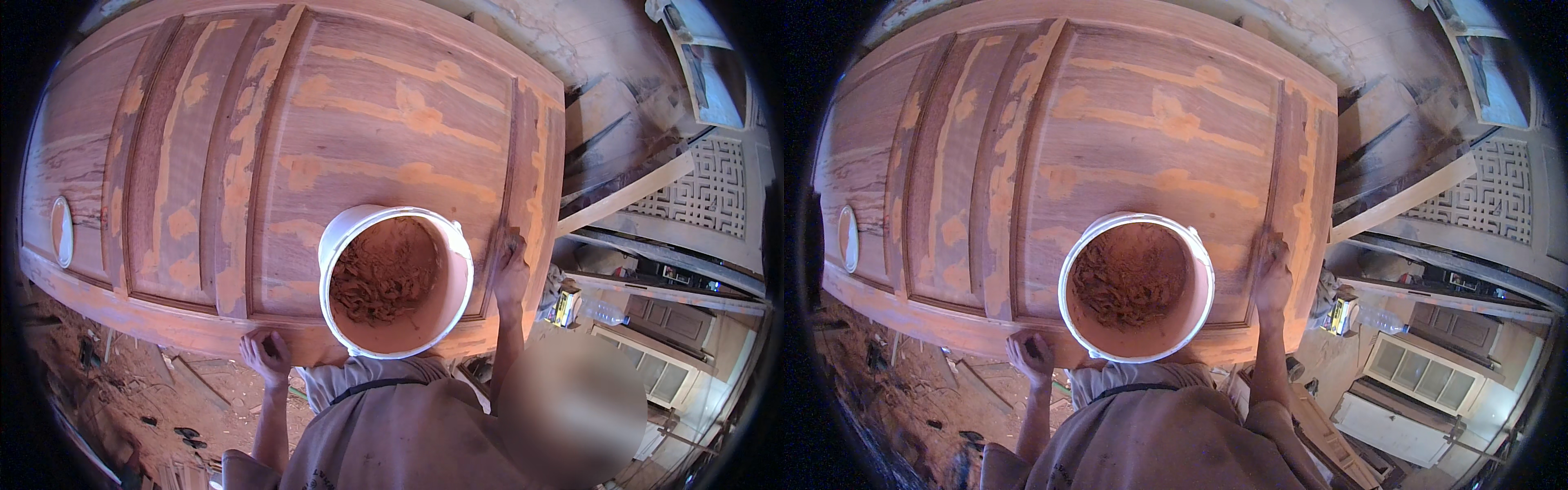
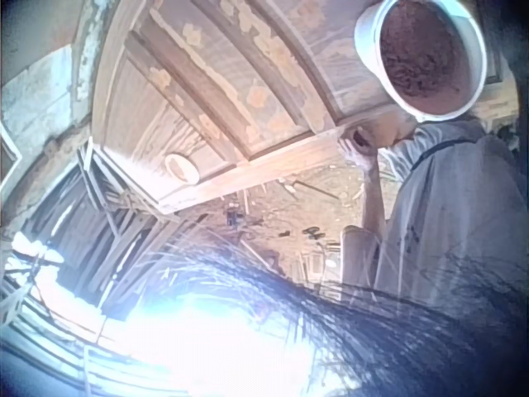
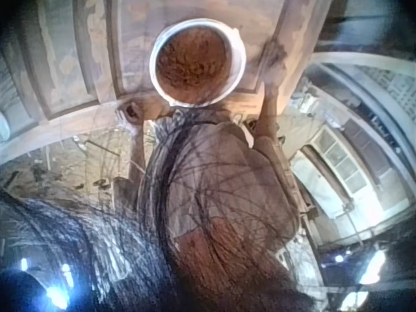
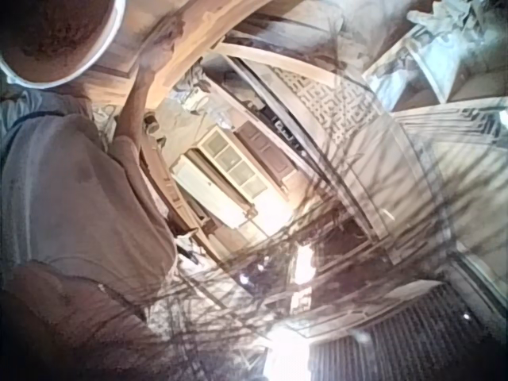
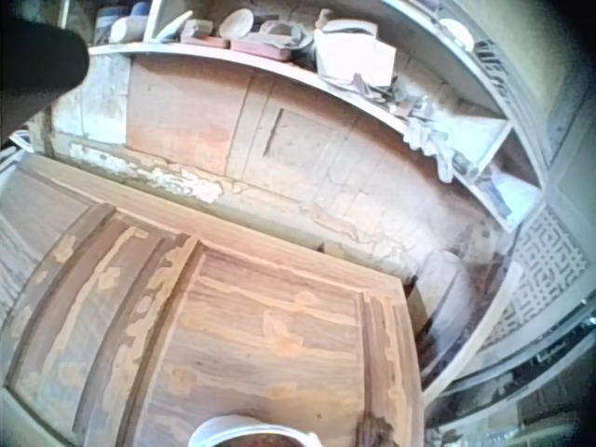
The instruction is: The person applies wood filler to recessed panels and joints on a wooden door using a putty knife, taking material from a white bucket and smoothing it into the wood surface.
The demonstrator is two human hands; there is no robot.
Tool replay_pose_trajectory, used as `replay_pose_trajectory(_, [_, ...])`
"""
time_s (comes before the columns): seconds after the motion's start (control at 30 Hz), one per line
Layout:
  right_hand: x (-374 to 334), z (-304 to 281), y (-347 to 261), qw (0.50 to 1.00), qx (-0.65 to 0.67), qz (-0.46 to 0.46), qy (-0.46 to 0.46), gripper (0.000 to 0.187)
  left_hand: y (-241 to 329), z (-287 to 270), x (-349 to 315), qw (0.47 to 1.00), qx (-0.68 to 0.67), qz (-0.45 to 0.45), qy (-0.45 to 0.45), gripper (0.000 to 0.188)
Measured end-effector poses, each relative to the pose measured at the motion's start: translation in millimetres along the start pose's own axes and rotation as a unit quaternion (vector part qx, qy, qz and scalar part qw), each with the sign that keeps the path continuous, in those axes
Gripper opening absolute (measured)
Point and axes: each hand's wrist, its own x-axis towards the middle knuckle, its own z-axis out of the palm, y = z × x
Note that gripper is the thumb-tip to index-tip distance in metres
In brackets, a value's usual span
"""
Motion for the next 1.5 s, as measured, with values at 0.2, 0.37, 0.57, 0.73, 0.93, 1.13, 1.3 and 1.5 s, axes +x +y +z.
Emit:
replay_pose_trajectory(0.2, [5.6, -14.0, 7.0, 0.999, -0.009, -0.037, 0.013, 0.042, 0.8, 1.5, 1.0, 1.000, 0.006, 0.002, -0.010, 0.012])
replay_pose_trajectory(0.37, [28.9, -61.1, 0.7, 0.976, -0.175, -0.011, -0.128, 0.038, 2.2, -2.7, 2.0, 1.000, -0.002, 0.002, -0.009, 0.010])
replay_pose_trajectory(0.57, [73.5, -93.5, -0.8, 0.920, -0.254, -0.084, -0.285, 0.027, 0.8, -0.2, 1.6, 1.000, -0.004, 0.005, 0.001, 0.010])
replay_pose_trajectory(0.73, [100.2, -89.1, 6.1, 0.887, -0.308, -0.187, -0.288, 0.021, -2.4, 1.1, -1.7, 1.000, -0.003, -0.002, -0.001, 0.010])
replay_pose_trajectory(0.93, [109.2, -79.4, 4.0, 0.886, -0.300, -0.218, -0.279, 0.022, -1.9, 0.5, -0.9, 1.000, -0.007, -0.005, -0.005, 0.011])
replay_pose_trajectory(1.13, [111.2, -76.0, 1.1, 0.882, -0.305, -0.238, -0.269, 0.021, -0.9, -1.4, -0.7, 1.000, -0.002, -0.004, -0.011, 0.012])
replay_pose_trajectory(1.3, [111.1, -75.7, -1.9, 0.879, -0.314, -0.233, -0.271, 0.020, 1.4, -0.8, 1.8, 1.000, -0.011, -0.002, -0.005, 0.011])
replay_pose_trajectory(1.5, [111.0, -74.4, -2.9, 0.880, -0.309, -0.227, -0.281, 0.022, 2.4, -1.7, 2.9, 1.000, -0.006, -0.003, -0.004, 0.011])
